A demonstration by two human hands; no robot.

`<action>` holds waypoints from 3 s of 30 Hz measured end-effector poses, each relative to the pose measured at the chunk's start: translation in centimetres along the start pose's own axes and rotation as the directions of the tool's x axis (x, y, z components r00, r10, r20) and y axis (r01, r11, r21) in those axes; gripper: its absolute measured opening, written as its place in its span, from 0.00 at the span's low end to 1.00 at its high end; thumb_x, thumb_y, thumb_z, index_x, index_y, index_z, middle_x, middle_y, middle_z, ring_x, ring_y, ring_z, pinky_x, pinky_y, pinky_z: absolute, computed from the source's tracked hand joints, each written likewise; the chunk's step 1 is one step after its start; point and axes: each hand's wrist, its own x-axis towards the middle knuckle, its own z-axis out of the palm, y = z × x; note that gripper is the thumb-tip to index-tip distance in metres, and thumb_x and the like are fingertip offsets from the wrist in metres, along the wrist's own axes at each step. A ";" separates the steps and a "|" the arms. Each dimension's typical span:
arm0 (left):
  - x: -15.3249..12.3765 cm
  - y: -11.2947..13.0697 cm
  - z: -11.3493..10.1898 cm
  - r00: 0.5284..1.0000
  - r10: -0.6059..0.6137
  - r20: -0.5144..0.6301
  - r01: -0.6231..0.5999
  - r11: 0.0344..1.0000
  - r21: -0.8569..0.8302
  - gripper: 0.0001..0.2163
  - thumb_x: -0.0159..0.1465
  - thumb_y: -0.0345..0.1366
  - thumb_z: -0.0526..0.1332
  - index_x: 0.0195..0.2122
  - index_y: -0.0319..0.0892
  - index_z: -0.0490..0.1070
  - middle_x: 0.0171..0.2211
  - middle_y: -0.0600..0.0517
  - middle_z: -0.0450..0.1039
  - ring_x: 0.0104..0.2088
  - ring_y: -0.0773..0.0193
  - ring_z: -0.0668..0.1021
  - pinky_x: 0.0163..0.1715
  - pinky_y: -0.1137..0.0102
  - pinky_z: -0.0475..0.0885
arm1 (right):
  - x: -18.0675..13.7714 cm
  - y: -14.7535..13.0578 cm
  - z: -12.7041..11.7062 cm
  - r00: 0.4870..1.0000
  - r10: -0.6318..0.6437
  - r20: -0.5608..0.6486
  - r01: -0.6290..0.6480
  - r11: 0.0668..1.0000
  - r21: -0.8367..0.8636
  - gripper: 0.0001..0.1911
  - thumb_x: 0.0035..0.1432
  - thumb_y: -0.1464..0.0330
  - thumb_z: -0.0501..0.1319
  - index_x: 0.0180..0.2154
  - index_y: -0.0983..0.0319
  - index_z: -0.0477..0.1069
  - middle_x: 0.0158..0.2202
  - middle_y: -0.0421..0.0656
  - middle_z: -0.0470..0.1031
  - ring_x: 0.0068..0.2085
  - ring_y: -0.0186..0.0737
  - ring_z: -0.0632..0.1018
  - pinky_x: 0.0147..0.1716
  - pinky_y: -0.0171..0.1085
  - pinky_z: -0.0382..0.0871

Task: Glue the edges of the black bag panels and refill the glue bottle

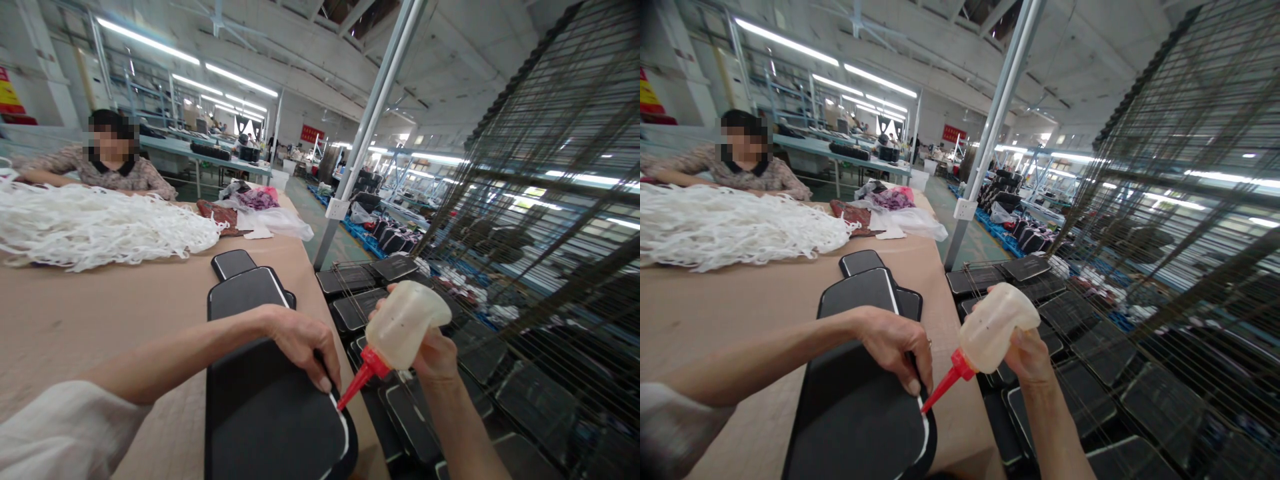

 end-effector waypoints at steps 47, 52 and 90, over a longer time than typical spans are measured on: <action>-2.5 -1.4 -0.6 0.966 -0.068 -0.250 0.099 0.989 0.112 0.11 0.61 0.33 0.59 0.41 0.34 0.76 0.35 0.47 0.78 0.34 0.66 0.77 0.35 0.80 0.67 | -4.5 1.2 -1.7 0.900 -0.199 -0.388 0.175 0.980 -0.095 0.34 0.50 0.56 0.60 0.59 0.52 0.57 0.48 0.49 0.74 0.51 0.57 0.71 0.53 0.63 0.55; -2.7 -1.2 -0.4 0.945 -0.090 -0.314 0.143 0.978 0.153 0.10 0.61 0.32 0.59 0.40 0.36 0.77 0.34 0.49 0.78 0.32 0.68 0.76 0.32 0.81 0.66 | -4.7 1.2 -1.4 0.881 -0.274 -0.386 0.227 0.960 -0.165 0.32 0.54 0.58 0.58 0.60 0.50 0.54 0.50 0.47 0.73 0.52 0.57 0.71 0.51 0.64 0.58; -4.1 -4.9 0.0 0.832 -0.269 -0.485 0.225 0.963 -0.147 0.11 0.58 0.40 0.58 0.31 0.37 0.76 0.25 0.55 0.69 0.27 0.69 0.68 0.28 0.79 0.62 | -5.9 3.5 -1.5 0.773 -0.423 -0.473 0.228 0.881 -0.415 0.25 0.39 0.57 0.68 0.41 0.58 0.73 0.38 0.49 0.77 0.43 0.56 0.75 0.39 0.53 0.70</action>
